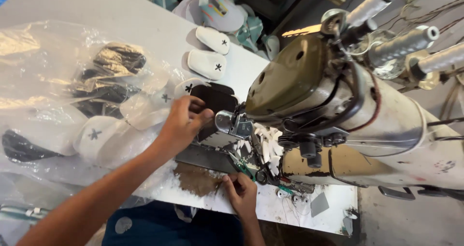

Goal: The person repeatedly places black and white slipper uppers under a sewing machine needle, guides them through the machine, and removes them after stitching. The person handles the slippers one at a time, stacking the finished pieces on the table.

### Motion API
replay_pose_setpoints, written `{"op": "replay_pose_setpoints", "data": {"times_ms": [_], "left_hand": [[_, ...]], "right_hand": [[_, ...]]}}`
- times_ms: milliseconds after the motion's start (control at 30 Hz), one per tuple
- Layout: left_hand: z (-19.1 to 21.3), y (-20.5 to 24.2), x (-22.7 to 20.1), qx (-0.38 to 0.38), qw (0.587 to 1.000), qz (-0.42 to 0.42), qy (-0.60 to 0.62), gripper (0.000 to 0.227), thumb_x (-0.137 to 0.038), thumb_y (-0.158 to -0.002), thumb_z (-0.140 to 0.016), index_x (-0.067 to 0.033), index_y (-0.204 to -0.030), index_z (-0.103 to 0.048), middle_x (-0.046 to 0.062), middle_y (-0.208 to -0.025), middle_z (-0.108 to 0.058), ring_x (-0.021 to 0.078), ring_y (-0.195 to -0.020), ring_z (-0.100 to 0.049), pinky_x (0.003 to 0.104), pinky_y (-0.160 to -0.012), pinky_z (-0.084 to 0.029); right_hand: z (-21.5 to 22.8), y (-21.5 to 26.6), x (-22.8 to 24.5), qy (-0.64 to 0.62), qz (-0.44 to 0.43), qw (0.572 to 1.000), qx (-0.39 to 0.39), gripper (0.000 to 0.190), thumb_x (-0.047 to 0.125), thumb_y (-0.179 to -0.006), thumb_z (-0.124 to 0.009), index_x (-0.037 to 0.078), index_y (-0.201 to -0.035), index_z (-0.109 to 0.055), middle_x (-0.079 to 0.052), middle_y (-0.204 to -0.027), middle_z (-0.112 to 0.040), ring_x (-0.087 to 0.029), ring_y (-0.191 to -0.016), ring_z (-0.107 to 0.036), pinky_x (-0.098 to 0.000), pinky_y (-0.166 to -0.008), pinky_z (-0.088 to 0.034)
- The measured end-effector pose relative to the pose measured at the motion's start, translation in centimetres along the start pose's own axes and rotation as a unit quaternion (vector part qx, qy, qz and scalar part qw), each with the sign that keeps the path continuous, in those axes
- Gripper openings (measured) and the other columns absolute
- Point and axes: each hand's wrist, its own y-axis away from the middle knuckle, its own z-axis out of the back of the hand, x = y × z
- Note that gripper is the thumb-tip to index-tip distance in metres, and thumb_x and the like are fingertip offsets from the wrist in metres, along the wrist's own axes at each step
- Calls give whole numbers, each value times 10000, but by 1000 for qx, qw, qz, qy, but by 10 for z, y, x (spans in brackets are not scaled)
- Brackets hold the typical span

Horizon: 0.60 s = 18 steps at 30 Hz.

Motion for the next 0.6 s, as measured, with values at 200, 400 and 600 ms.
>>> {"op": "replay_pose_setpoints", "data": {"times_ms": [200,400,600], "left_hand": [[-7,-31,13,-88,987,86,-103,921,-408,-865,-815,-57,-1483,-227,313,-1354,-358,445,-1126,-524,495,-972,-471],[-13,-48,26,-71,987,104,-96,878,-332,-796,-800,-260,-1533,-328,256,-1240,-519,401,-1116,-598,473,-966,-518],[-13,-49,11,-39,992,124,-4,803,-190,-725,-896,-184,-1394,-453,188,-1130,-566,321,-981,-620,431,-869,-538]], "right_hand": [[1,3,3,-45,-23,999,-17,246,167,-914,-766,-12,-773,-671,-51,-695,-659,-113,-613,-553,-277,-552,-421],[2,5,-5,-60,-17,998,-22,261,175,-926,-768,-20,-784,-669,-45,-703,-643,-93,-640,-539,-268,-571,-432],[1,4,-5,-85,-20,996,-20,266,179,-929,-760,-25,-786,-666,-38,-737,-678,-85,-663,-566,-260,-590,-459]]}}
